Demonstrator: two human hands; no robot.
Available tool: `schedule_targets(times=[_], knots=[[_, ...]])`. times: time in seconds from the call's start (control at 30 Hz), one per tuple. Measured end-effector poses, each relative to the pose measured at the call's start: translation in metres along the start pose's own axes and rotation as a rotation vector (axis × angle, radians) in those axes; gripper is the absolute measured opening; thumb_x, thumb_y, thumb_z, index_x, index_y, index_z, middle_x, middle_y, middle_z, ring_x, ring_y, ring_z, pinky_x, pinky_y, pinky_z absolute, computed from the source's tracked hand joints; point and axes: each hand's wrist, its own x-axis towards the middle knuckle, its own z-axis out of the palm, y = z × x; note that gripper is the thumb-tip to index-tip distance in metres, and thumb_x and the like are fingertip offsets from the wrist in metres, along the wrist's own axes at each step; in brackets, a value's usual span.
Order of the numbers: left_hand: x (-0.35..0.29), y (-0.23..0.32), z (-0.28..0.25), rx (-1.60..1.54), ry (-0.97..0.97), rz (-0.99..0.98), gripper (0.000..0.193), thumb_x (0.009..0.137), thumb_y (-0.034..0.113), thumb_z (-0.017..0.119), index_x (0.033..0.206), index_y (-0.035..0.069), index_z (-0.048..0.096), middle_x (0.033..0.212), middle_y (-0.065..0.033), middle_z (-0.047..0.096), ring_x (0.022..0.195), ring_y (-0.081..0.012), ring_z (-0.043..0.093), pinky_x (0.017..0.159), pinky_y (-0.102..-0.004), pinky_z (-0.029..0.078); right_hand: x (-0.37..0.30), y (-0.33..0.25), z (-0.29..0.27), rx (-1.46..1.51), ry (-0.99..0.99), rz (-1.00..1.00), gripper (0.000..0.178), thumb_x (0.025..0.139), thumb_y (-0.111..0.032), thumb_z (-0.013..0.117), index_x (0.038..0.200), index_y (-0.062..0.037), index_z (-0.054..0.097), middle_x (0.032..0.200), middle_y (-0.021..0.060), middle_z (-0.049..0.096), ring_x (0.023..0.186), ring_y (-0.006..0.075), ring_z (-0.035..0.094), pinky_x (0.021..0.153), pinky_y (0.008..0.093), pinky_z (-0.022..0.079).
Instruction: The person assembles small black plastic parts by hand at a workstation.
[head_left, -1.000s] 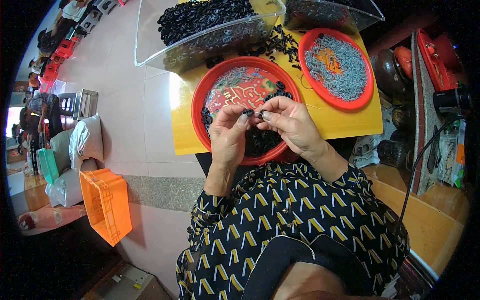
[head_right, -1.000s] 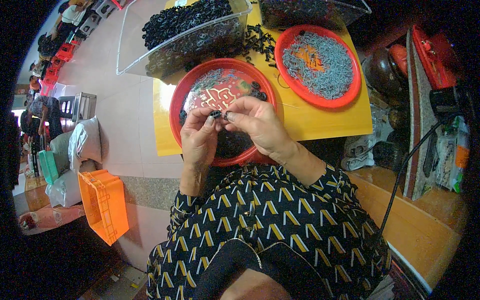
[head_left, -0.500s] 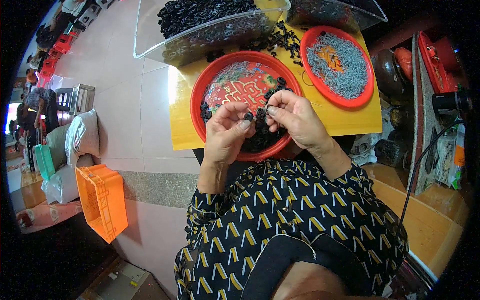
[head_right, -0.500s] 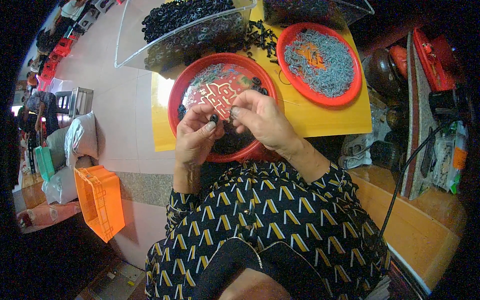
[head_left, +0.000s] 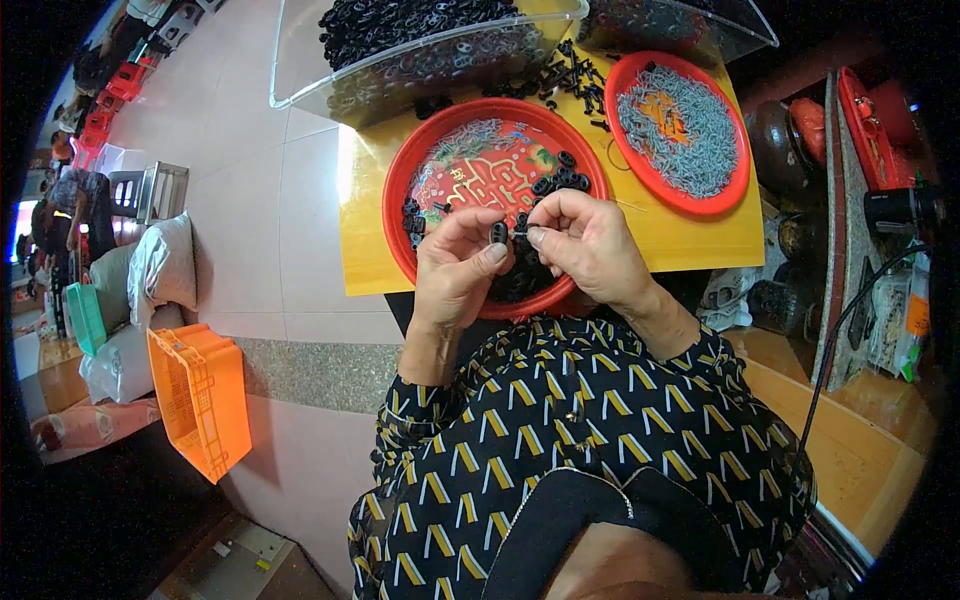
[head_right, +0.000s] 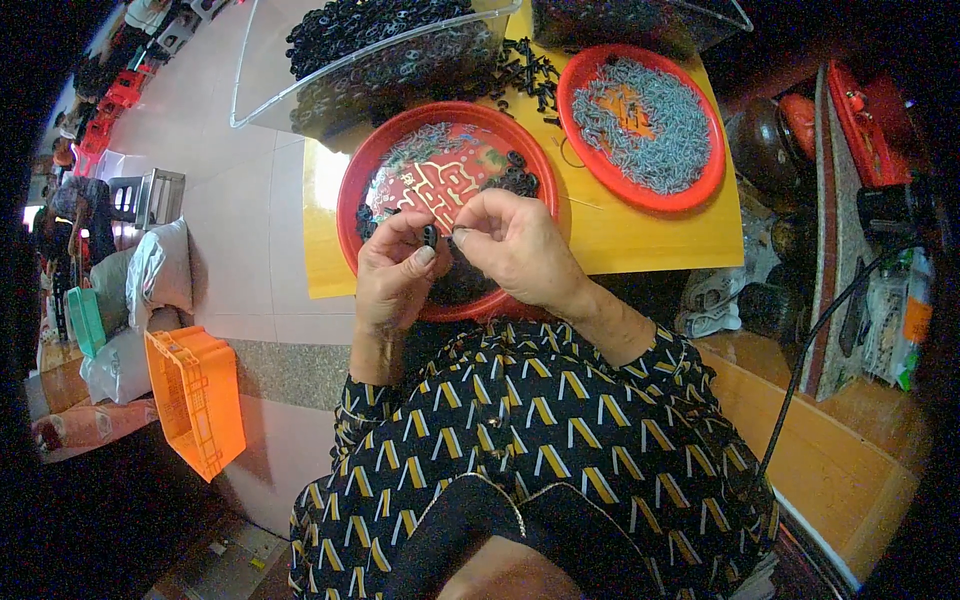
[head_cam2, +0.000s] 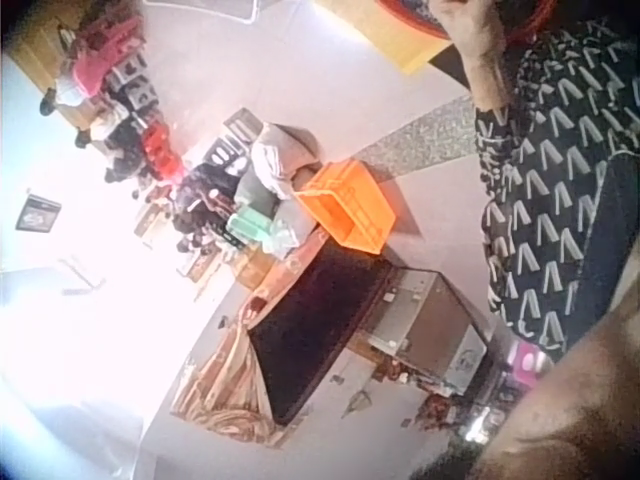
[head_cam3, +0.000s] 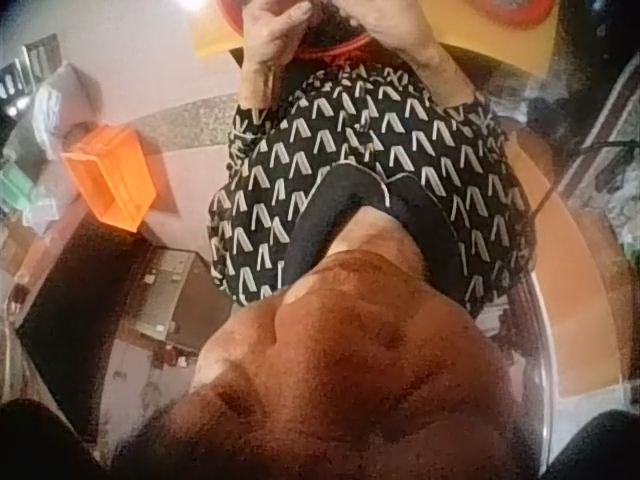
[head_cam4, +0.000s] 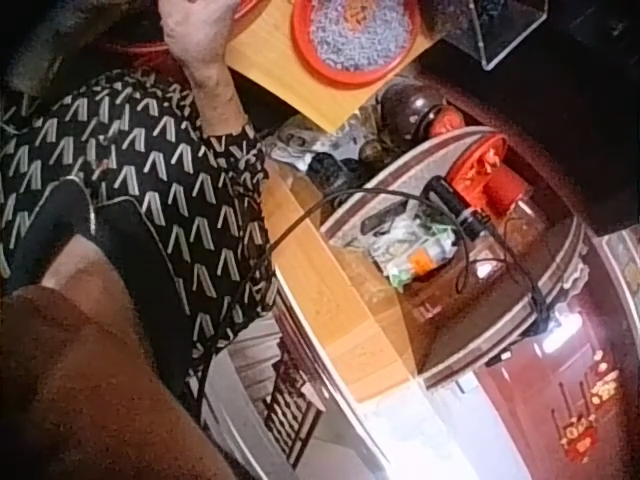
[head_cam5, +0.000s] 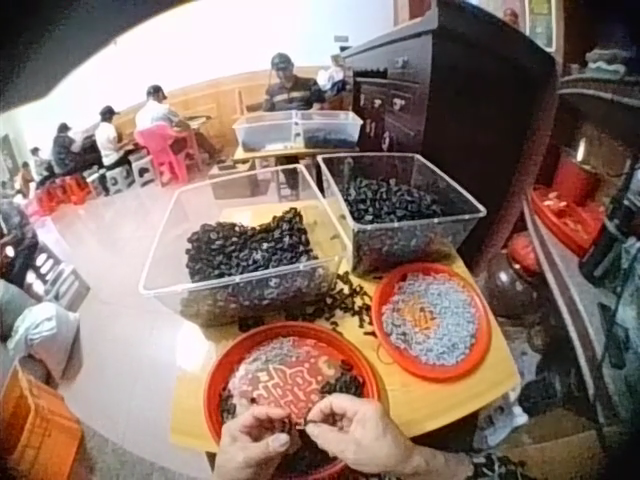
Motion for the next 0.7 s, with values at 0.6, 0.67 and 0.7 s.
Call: schedule_targets(times=[0.6, 0.67, 0.7], knots=[[-0.0042, 0.0014, 0.0110, 0.276, 0.007, 0.092, 0.030, 0.071, -0.004, 0.063, 0.099, -0.002, 0.054, 0.087, -0.0037, 0.057, 0.079, -0.0097, 0.053, 0.071, -0.0212, 0.044, -0.0001, 0.0049, 0.0020, -0.067, -0.002, -0.050, 0.007, 0.076, -0.004, 0.057, 0.081, -0.0009, 0.053, 0.063, -0.0027, 0.051, 0.050, 0.0012, 0.046, 0.044, 0.0150, 0.036], [-0.0048, -0.0003, 0.0095, 0.365, 0.018, 0.070, 0.031, 0.071, -0.003, 0.064, 0.100, -0.002, 0.054, 0.086, -0.0033, 0.057, 0.080, -0.0094, 0.053, 0.071, -0.0208, 0.043, 0.0004, 0.0057, 0.0021, -0.052, -0.003, -0.038, 0.007, 0.076, -0.005, 0.057, 0.081, -0.0012, 0.054, 0.064, -0.0028, 0.051, 0.050, 0.0013, 0.045, 0.044, 0.0149, 0.037], [-0.0047, -0.0016, 0.0083, 0.361, -0.009, 0.114, 0.030, 0.071, -0.003, 0.063, 0.100, -0.002, 0.054, 0.088, -0.0037, 0.057, 0.080, -0.0096, 0.053, 0.072, -0.0204, 0.043, 0.0003, 0.0045, 0.0023, -0.061, -0.006, -0.040, 0.007, 0.077, -0.005, 0.057, 0.081, -0.0017, 0.054, 0.064, -0.0027, 0.052, 0.050, 0.0017, 0.046, 0.044, 0.0151, 0.037]])
